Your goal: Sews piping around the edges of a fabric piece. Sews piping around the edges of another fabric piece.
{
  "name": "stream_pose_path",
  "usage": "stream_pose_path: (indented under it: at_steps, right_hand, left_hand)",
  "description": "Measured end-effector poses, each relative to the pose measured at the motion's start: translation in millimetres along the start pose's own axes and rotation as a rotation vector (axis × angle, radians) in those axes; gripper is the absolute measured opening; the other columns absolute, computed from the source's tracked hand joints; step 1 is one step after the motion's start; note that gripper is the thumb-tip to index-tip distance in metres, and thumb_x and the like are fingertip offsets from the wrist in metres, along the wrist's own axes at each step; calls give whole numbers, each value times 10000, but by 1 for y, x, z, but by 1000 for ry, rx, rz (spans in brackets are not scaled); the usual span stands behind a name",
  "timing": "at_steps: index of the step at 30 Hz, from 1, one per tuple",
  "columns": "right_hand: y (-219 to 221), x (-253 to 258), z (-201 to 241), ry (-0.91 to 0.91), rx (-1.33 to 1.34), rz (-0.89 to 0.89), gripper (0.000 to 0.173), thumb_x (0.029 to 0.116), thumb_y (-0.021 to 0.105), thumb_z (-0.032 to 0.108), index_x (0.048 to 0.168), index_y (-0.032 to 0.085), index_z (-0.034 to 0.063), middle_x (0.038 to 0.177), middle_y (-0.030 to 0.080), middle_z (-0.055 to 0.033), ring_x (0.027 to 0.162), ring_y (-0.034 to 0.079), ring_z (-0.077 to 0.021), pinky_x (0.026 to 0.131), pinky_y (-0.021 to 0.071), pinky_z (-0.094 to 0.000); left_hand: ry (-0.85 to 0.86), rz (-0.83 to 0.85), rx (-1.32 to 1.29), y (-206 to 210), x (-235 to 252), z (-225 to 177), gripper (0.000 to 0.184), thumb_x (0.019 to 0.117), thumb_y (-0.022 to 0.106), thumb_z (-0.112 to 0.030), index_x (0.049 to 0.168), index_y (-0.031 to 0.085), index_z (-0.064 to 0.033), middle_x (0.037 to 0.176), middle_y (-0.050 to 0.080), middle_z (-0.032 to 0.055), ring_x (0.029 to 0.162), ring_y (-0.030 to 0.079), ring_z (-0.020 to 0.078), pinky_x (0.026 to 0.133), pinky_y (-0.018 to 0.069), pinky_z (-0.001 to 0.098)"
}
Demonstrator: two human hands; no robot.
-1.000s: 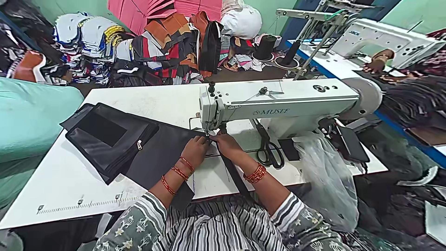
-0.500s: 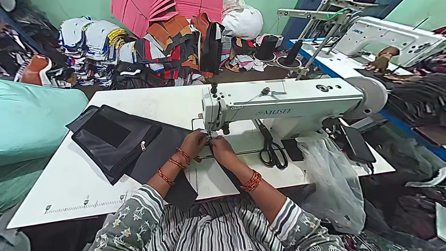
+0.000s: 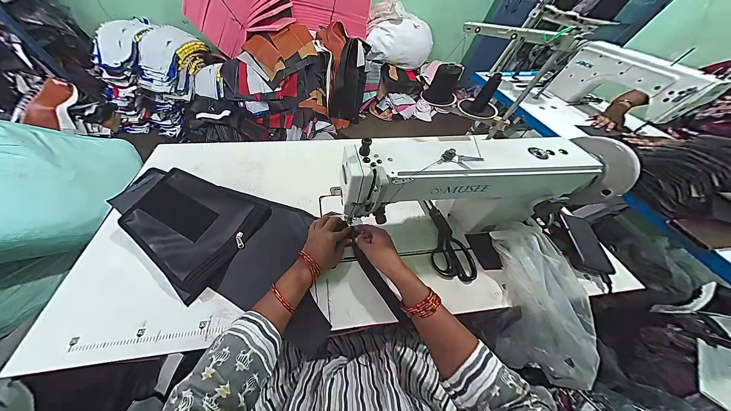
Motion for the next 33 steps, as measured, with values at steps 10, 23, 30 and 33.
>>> stream_pose_path:
  at_steps: [10, 23, 30, 33]
  right_hand:
    - [4, -14, 10, -101, -185, 3, 385, 997, 476, -26, 1344, 644, -28, 1288, 615, -274, 1191, 589, -328, 1042, 457, -385]
    - [6, -26, -1, -26, -40, -71, 365, 988, 555, 25, 1339, 633, -39, 1171, 678, -204, 1000, 645, -206, 915, 506, -308]
    - [12, -36, 6, -49, -181, -59, 369, 1015, 505, 19, 1358, 631, -29, 1197, 629, -246, 1063, 626, -276, 966, 490, -329]
    - [18, -37, 13, -33, -353, 9, 398, 1039, 439, 20, 1405, 586, -33, 1258, 575, -274, 1120, 606, -331, 994, 484, -365]
  left_hand:
    - [136, -39, -71, 1, -2, 1, 277, 991, 600, -160, 1168, 775, -38, 1233, 691, 224, 1288, 560, 434, 1175, 302, 603]
    - [183, -18, -131, 0, -5, 4, 369, 887, 538, 34, 1144, 787, -56, 1240, 694, 200, 1290, 557, 428, 1166, 279, 640]
    - [209, -6, -145, -2, -6, 3, 358, 869, 529, 55, 1098, 792, -26, 1228, 702, 212, 1309, 554, 438, 1164, 257, 672]
    - [209, -73, -226, -2, -7, 5, 265, 856, 561, 58, 1000, 783, 39, 1196, 724, 226, 1307, 581, 440, 1168, 270, 683]
Point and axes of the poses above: each hand's wrist, its own x-axis towards the middle knuckle, its own y-axis out of the palm, z = x × y, the point moved 2 cm from there along x, towards the middle knuckle
